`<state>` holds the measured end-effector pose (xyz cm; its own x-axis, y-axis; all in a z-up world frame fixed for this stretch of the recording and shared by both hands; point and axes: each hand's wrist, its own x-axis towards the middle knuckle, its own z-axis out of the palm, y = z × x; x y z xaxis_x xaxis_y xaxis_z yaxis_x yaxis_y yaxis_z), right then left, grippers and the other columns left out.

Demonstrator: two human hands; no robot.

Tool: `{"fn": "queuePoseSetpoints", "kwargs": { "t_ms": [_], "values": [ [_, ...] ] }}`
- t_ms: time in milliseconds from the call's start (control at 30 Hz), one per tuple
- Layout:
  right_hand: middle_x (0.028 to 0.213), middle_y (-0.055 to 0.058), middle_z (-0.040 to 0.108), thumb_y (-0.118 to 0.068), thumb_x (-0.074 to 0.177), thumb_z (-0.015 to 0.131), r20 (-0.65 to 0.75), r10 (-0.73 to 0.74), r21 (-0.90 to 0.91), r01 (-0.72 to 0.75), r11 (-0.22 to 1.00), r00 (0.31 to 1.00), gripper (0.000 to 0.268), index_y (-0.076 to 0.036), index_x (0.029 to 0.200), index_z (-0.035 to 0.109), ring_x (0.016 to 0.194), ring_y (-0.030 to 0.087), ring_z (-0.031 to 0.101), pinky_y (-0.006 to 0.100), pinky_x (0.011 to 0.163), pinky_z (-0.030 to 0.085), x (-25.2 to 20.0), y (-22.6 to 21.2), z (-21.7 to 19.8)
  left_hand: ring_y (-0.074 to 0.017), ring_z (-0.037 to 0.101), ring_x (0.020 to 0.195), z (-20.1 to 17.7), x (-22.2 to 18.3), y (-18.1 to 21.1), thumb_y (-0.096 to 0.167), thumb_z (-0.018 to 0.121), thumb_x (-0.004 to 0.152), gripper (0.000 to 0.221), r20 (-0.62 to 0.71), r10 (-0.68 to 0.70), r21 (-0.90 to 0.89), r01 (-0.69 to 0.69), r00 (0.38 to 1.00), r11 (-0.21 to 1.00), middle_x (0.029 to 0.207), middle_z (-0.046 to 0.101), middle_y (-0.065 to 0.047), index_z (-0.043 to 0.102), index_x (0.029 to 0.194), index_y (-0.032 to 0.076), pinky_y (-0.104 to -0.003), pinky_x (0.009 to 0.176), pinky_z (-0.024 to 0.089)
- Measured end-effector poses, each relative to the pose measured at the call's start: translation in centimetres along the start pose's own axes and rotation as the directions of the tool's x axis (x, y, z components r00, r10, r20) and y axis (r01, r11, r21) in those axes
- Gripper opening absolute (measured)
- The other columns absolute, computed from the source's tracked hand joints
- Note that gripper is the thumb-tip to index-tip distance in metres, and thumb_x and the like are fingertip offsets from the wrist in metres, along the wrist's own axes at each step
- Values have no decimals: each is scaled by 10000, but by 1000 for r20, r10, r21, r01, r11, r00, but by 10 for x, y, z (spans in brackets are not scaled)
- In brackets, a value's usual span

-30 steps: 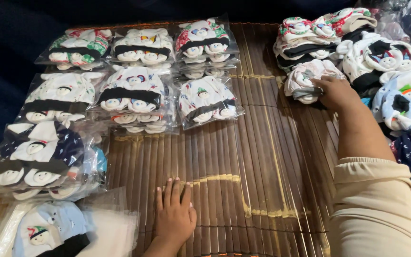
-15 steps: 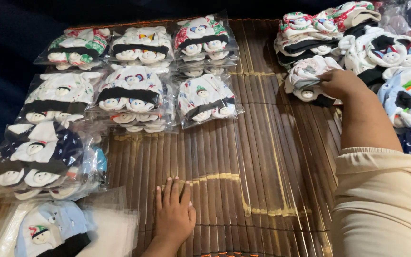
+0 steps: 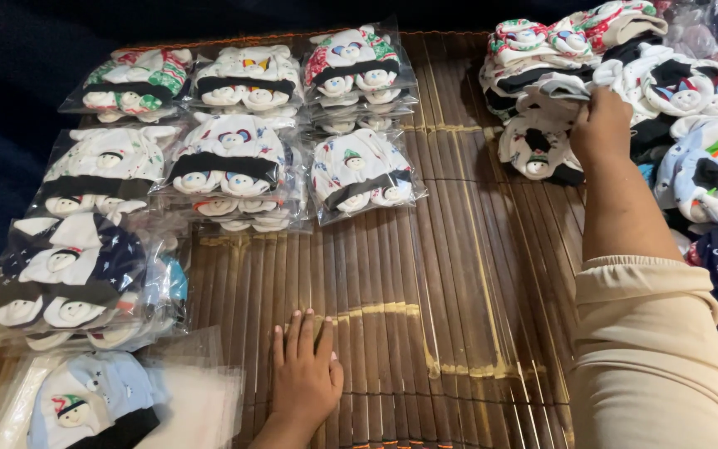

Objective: Packaging baby hats and booties into clear plastic bags on a bamboo mat

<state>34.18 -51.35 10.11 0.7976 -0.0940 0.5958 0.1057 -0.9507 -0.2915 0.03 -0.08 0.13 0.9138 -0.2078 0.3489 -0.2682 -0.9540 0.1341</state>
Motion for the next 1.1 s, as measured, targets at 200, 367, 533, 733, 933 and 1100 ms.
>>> {"fn": "queuePoseSetpoints", "kwargs": {
  "t_ms": [200, 367, 533, 733, 933, 1100],
  "values": [
    [1125, 277, 628, 69, 995, 577, -403, -183, -62, 172, 983, 897, 249, 91, 1241, 606, 1002, 412, 551, 470, 866, 465, 8, -48, -30, -416, 370, 1439, -4, 1, 0, 223, 574, 797, 613, -45, 10, -27, -11, 999, 1000, 1468, 457, -239, 534, 1381, 41, -628, 1199, 218],
    [1208, 185, 627, 91, 936, 647, -431, -308, -153, 267, 951, 848, 329, 18, 1254, 613, 1061, 361, 532, 438, 901, 455, 12, -114, -65, -425, 367, 1439, -5, 1, 0, 226, 576, 797, 595, -31, 10, -28, -11, 999, 1000, 1462, 466, -245, 544, 1359, 33, -630, 1192, 217],
    [1073, 201, 665, -69, 964, 618, -82, -191, -101, 183, 978, 978, 208, -16, 1165, 620, 931, 425, 595, 521, 730, 491, -21, -183, -85, -409, 372, 1439, 0, 1, 0, 241, 591, 780, 622, -57, -6, -20, 5, 998, 1000, 1465, 468, -219, 543, 1372, 55, -623, 1199, 221],
    [965, 147, 737, -222, 1009, 515, 407, -223, -47, 264, 963, 886, 213, -79, 1080, 656, 802, 395, 692, 514, 673, 533, -80, -282, -102, -426, 371, 1426, -5, 1, 2, 222, 614, 736, 623, -103, -7, -58, 1, 995, 998, 1456, 463, -228, 564, 1334, 54, -624, 1189, 231],
    [1063, 111, 729, -200, 955, 591, 187, -442, -42, 457, 889, 877, 246, -66, 1159, 623, 926, 326, 693, 414, 676, 575, -144, -342, -118, -420, 380, 1413, -13, 2, 2, 208, 585, 793, 606, -110, -21, -119, 8, 994, 993, 1425, 482, -232, 517, 1361, 8, -620, 1199, 214],
    [1344, 165, 629, -354, 977, 553, 288, -522, -304, 594, 745, 803, 543, -50, 1424, 514, 1228, 351, 612, 335, 606, 633, -229, -347, -76, -421, 424, 1389, -3, -3, -1, 195, 601, 808, 650, -191, -63, -163, 31, 980, 986, 1422, 482, -263, 449, 1402, -19, -598, 1218, 231]
  ]
}}
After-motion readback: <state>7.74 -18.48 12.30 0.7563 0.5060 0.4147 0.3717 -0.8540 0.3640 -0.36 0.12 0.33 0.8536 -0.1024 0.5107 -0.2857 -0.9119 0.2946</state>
